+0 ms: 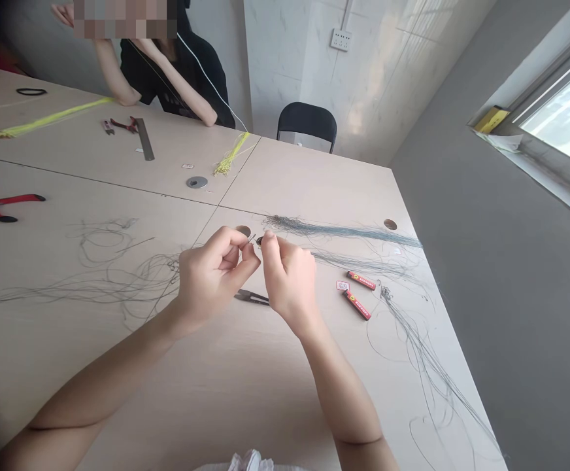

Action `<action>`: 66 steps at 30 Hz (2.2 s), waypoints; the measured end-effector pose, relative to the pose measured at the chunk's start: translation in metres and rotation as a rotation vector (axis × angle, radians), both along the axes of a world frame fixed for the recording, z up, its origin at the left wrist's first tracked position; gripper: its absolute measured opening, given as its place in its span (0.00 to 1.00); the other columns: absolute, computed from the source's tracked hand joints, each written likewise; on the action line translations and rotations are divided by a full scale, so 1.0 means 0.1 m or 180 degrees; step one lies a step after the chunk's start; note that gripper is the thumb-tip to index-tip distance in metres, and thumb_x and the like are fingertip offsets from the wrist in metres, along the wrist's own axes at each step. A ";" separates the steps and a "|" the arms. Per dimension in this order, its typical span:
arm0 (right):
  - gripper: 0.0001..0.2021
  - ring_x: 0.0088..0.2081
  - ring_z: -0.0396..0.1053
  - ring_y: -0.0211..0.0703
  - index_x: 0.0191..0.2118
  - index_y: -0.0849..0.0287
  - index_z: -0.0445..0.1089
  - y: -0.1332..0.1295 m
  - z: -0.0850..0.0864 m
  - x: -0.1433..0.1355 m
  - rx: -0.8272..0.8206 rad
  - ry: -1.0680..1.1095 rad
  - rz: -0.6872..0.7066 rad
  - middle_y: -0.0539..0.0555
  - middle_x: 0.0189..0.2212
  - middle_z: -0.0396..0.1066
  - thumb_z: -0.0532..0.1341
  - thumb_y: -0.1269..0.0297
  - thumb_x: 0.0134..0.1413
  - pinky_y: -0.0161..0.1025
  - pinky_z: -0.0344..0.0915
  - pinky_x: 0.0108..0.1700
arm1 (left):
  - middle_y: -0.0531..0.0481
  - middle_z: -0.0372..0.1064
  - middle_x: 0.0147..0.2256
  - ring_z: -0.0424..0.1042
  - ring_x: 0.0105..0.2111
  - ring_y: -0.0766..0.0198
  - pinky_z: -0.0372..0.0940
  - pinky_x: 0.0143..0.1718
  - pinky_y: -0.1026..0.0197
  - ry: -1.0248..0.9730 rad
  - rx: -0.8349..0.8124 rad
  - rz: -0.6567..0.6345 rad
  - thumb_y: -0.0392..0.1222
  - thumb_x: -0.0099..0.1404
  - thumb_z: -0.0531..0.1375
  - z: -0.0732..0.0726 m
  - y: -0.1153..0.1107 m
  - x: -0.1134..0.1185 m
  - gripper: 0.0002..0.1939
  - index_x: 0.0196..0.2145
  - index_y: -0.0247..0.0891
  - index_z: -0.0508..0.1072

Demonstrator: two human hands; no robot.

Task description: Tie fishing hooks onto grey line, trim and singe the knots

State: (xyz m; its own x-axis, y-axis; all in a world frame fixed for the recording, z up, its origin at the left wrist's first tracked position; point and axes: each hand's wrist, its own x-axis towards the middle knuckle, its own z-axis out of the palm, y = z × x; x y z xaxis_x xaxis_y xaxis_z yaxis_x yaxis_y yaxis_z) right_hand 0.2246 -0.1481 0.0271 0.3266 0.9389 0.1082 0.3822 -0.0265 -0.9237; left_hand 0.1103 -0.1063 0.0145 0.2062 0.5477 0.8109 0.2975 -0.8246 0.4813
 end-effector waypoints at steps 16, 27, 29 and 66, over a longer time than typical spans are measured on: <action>0.23 0.21 0.44 0.36 0.20 0.55 0.46 0.00 0.01 -0.01 -0.0069 -0.0053 0.0075 0.46 0.17 0.45 0.46 0.52 0.66 0.38 0.43 0.24 | 0.65 0.47 0.16 0.47 0.13 0.78 0.45 0.16 0.73 0.0014 -0.0051 0.0100 0.29 0.60 0.58 -0.01 0.01 0.00 0.13 0.26 0.40 0.58; 0.22 0.22 0.42 0.35 0.21 0.56 0.48 0.04 0.02 -0.02 -0.0059 0.1028 0.0090 0.46 0.19 0.46 0.50 0.51 0.64 0.35 0.42 0.24 | 0.65 0.46 0.16 0.47 0.14 0.77 0.46 0.16 0.72 0.0006 -0.0200 0.0038 0.30 0.62 0.58 -0.02 0.02 -0.01 0.11 0.27 0.40 0.59; 0.22 0.21 0.38 0.33 0.21 0.56 0.50 0.06 0.05 -0.01 -0.0299 0.1798 0.0334 0.45 0.19 0.45 0.50 0.49 0.61 0.34 0.39 0.22 | 0.65 0.46 0.16 0.47 0.14 0.76 0.47 0.15 0.71 -0.0054 -0.0272 -0.0015 0.31 0.65 0.57 -0.02 0.03 -0.01 0.10 0.28 0.40 0.60; 0.20 0.17 0.31 0.29 0.18 0.55 0.48 0.09 0.07 0.00 -0.0887 0.2806 0.0620 0.40 0.14 0.36 0.50 0.54 0.57 0.29 0.35 0.17 | 0.64 0.54 0.16 0.52 0.14 0.76 0.49 0.17 0.72 0.0208 0.0552 0.0285 0.30 0.67 0.56 -0.13 0.05 0.05 0.08 0.32 0.40 0.63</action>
State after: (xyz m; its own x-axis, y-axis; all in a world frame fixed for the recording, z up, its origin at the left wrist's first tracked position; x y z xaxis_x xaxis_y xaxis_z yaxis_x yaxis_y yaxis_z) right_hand 0.2250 -0.1386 0.0338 0.0184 0.9404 -0.3395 -0.4300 -0.2991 -0.8518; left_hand 0.1149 -0.1012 0.0013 0.2182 0.4195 0.8812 0.3994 -0.8622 0.3116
